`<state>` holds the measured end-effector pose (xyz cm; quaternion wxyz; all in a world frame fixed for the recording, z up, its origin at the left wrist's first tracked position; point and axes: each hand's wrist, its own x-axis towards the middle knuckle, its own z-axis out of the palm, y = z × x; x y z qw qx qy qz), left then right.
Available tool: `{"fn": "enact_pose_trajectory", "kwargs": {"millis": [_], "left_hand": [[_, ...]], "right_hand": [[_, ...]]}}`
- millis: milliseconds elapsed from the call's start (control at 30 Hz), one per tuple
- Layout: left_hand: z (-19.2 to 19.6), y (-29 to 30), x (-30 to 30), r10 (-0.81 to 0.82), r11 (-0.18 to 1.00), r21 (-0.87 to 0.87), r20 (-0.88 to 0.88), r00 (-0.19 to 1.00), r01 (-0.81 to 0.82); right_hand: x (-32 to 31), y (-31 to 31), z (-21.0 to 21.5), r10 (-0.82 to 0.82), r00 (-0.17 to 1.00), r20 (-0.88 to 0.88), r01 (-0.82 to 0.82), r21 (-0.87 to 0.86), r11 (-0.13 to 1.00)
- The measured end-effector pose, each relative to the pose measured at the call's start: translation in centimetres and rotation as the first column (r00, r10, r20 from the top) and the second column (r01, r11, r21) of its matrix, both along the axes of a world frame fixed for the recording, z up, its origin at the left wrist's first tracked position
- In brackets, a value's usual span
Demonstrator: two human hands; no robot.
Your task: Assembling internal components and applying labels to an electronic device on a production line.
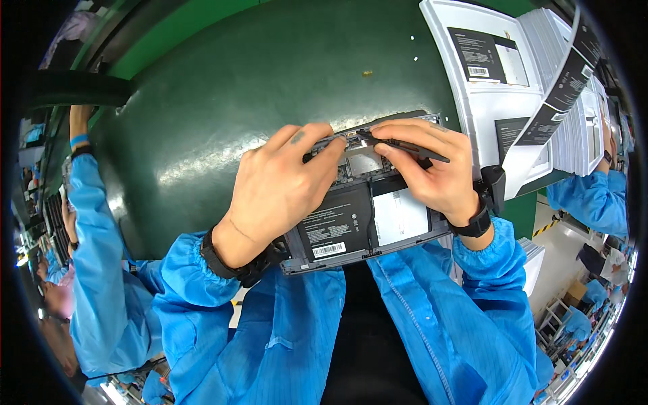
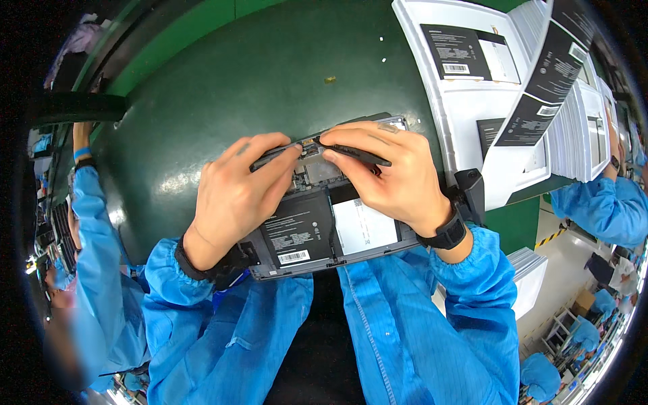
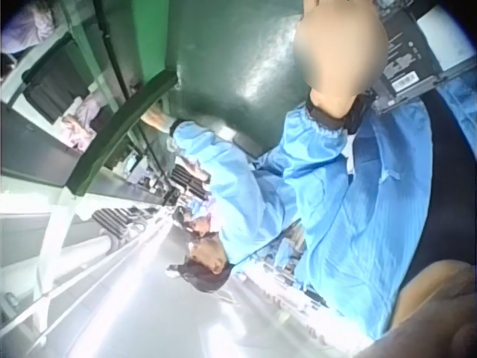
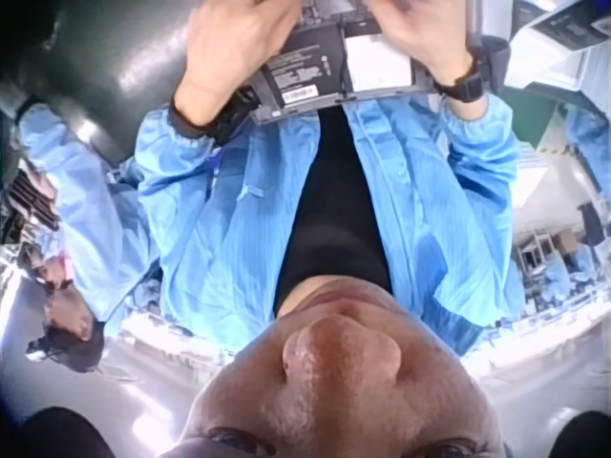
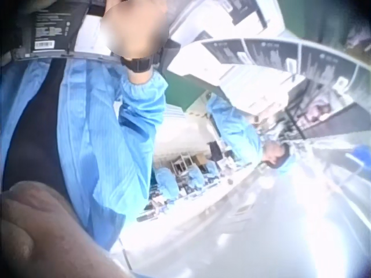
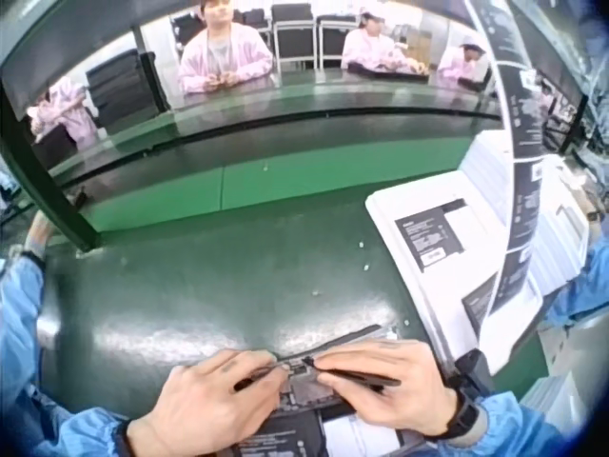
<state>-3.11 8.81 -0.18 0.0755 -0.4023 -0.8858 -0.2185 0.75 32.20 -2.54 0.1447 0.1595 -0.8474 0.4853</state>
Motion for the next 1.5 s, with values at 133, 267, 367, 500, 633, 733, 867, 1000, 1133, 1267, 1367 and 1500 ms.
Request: {"fn": "enact_pose_trajectory", "kwargs": {"millis": [133,267,367,500,633,733,867,1000,1133,1267,1367,1500], "left_hand": [[0.1,-3.1,0.0,0.176,0.971,0.186,-0.125,0.976,-0.151],[-1.5,-8.6,3.5,0.453,0.873,0.130,0.141,0.880,-0.470],[-2.0,-9.3,7.4,0.408,0.905,-0.004,0.299,0.863,-0.426],[-1.7,-6.7,9.2,0.328,0.886,0.142,0.480,0.814,-0.441],[-2.6,-4.4,8.5,-0.019,0.392,0.557,0.801,0.599,-0.732],[-3.1,-3.4,4.0,-0.159,0.163,0.512,0.857,0.489,-0.844],[-4.1,-4.3,-2.7,-0.154,0.148,0.573,0.819,0.553,-0.806],[-5.9,-5.3,-12.6,-0.042,0.078,0.690,0.723,0.690,-0.719],[-5.5,-6.7,-21.9,0.007,0.059,0.698,0.714,0.700,-0.713],[-6.0,-4.8,-28.0,-0.049,0.064,0.766,0.642,0.765,-0.639],[-5.9,-2.3,-28.5,0.448,0.238,0.769,0.454,0.770,-0.593],[-4.2,4.5,-22.9,0.584,0.664,0.626,-0.094,0.806,-0.408]], "right_hand": [[1.2,2.0,0.9,-0.132,0.991,0.000,0.130,-0.183,0.974],[5.8,4.5,-0.6,-0.175,0.980,0.092,0.196,-0.355,0.914],[8.5,2.8,-1.2,-0.129,0.969,0.209,0.223,-0.523,0.823],[9.2,2.1,-1.0,-0.172,0.965,0.197,0.261,-0.674,0.691],[7.5,1.9,-0.1,-0.105,0.977,0.183,0.202,-0.658,0.726],[5.0,1.8,0.9,-0.116,0.989,0.094,0.148,-0.711,0.688],[3.5,0.8,1.8,-0.204,0.974,0.101,0.222,-0.630,0.744],[4.5,1.0,2.3,-0.247,0.907,0.343,0.365,-0.344,0.865],[3.9,0.6,0.4,-0.253,0.922,0.294,0.216,0.153,0.964],[3.8,0.3,0.5,-0.330,0.906,0.266,0.304,0.136,0.943],[3.9,0.2,-0.4,-0.417,0.884,0.211,0.403,0.108,0.909],[4.4,0.6,-0.4,-0.495,0.860,0.121,0.491,0.070,0.869]]}}
